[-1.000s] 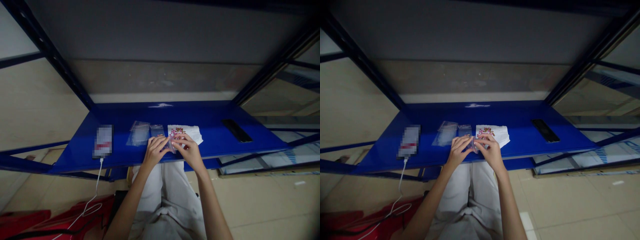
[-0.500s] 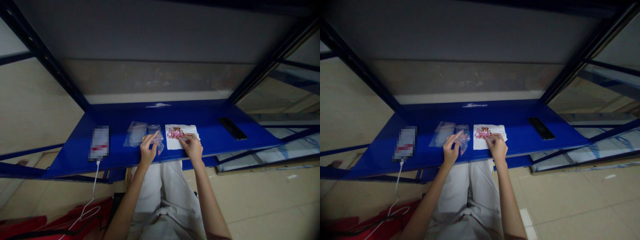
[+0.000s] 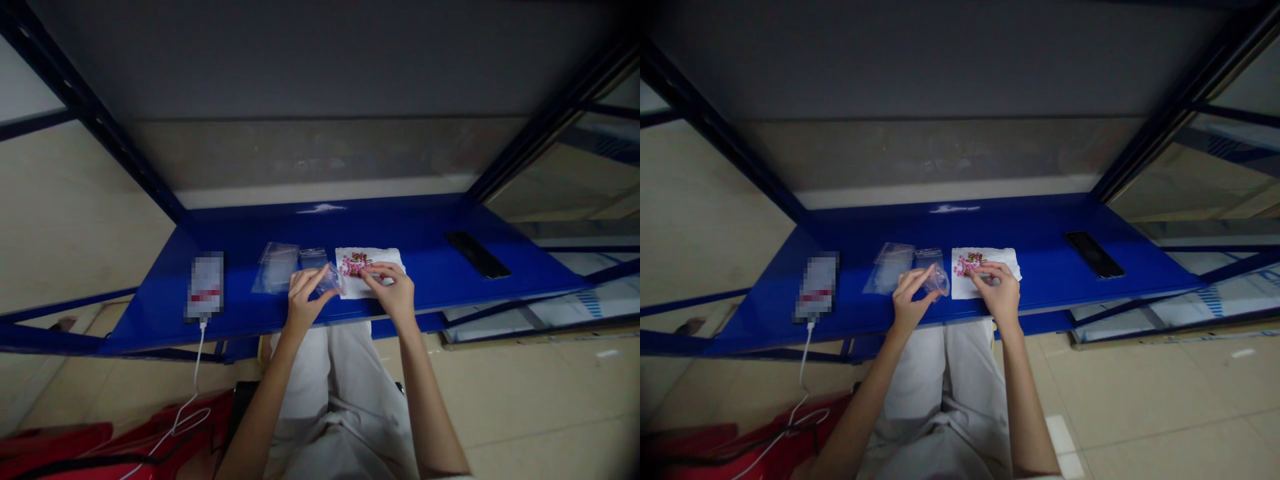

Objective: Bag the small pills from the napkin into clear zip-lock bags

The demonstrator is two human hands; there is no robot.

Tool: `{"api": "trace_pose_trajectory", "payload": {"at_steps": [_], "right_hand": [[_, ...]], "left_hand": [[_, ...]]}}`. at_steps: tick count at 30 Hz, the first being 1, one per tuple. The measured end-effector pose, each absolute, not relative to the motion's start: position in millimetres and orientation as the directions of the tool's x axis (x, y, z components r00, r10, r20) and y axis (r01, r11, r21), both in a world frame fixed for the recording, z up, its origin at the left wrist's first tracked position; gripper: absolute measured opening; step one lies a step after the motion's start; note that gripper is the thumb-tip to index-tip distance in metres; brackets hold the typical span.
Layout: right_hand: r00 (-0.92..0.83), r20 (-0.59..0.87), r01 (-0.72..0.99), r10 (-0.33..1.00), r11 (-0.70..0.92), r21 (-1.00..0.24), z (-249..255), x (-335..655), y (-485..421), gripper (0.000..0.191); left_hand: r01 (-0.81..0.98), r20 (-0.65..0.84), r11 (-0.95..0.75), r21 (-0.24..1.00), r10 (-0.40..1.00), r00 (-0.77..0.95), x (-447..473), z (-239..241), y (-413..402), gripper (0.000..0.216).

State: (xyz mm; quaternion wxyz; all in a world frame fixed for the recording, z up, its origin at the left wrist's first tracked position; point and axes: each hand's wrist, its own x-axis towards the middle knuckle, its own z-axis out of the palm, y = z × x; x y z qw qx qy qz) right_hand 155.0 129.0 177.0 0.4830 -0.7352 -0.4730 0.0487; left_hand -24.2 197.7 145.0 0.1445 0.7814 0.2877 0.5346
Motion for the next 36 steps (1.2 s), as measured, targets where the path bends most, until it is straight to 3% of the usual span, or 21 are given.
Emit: {"api": "trace_pose_trajectory", "payload": {"at_steps": [5,9,13,20,27,36], "right_hand": [[0.317,0.412,0.575,0.854,0.172,-0.8,197.3,134.7,124.2,0.015],[0.216,0.441,0.629,0.871,0.222,-0.745,195.6,124.4,126.7,0.011],[0.238,0.446,0.6,0.863,0.23,-0.766,195.7,122.5,127.8,0.015],[0.49,0.433,0.643,0.757,0.023,-0.766,171.3,150.1,123.9,0.022],[0.6,0.371,0.709,0.708,-0.256,-0.657,144.6,161.2,125.6,0.027],[0.692,0.317,0.68,0.648,-0.441,-0.586,150.5,155.0,135.6,0.024]], "left_hand": [[0.323,0.786,-0.838,0.441,0.534,0.313,-23.0,145.9,197.6,0.04],[0.322,0.794,-0.86,0.396,0.497,0.35,-23.5,145.8,197.6,0.038],[0.328,0.814,-0.866,0.377,0.479,0.329,-23.8,146.1,197.0,0.039],[0.343,0.848,-0.87,0.354,0.453,0.275,-22.2,145.9,196.0,0.038],[0.335,0.845,-0.853,0.401,0.486,0.225,-21.9,147.5,196.1,0.039],[0.317,0.84,-0.857,0.406,0.487,0.24,-21.9,147.9,196.5,0.04]]}}
